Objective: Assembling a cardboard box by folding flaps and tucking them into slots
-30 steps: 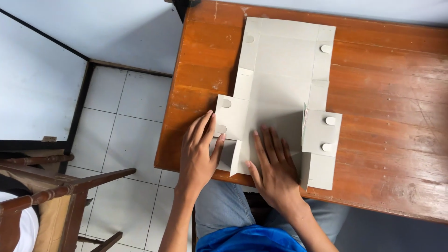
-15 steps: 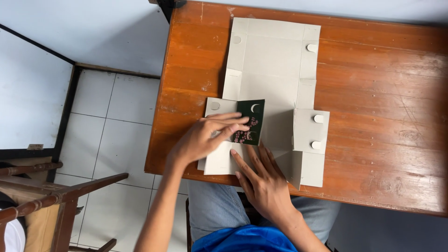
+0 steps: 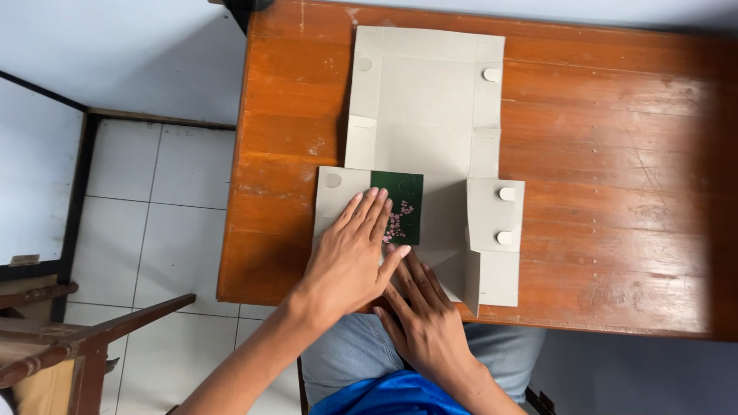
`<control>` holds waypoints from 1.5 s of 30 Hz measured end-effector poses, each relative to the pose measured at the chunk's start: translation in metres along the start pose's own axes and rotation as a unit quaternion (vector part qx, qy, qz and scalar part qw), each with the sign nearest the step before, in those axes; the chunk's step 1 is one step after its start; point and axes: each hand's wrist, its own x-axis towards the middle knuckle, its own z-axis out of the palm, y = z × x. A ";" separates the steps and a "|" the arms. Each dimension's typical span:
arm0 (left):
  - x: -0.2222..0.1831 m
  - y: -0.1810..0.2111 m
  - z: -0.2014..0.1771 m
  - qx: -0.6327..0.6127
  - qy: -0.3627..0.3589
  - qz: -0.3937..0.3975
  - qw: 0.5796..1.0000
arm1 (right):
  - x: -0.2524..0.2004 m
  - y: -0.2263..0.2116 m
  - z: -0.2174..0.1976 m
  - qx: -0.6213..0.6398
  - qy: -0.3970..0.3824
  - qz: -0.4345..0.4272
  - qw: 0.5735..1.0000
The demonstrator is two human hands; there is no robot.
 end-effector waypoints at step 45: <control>-0.041 -0.072 -0.071 -0.190 0.062 -0.055 0.978 | 0.003 0.101 -0.112 0.108 -0.043 0.120 0.986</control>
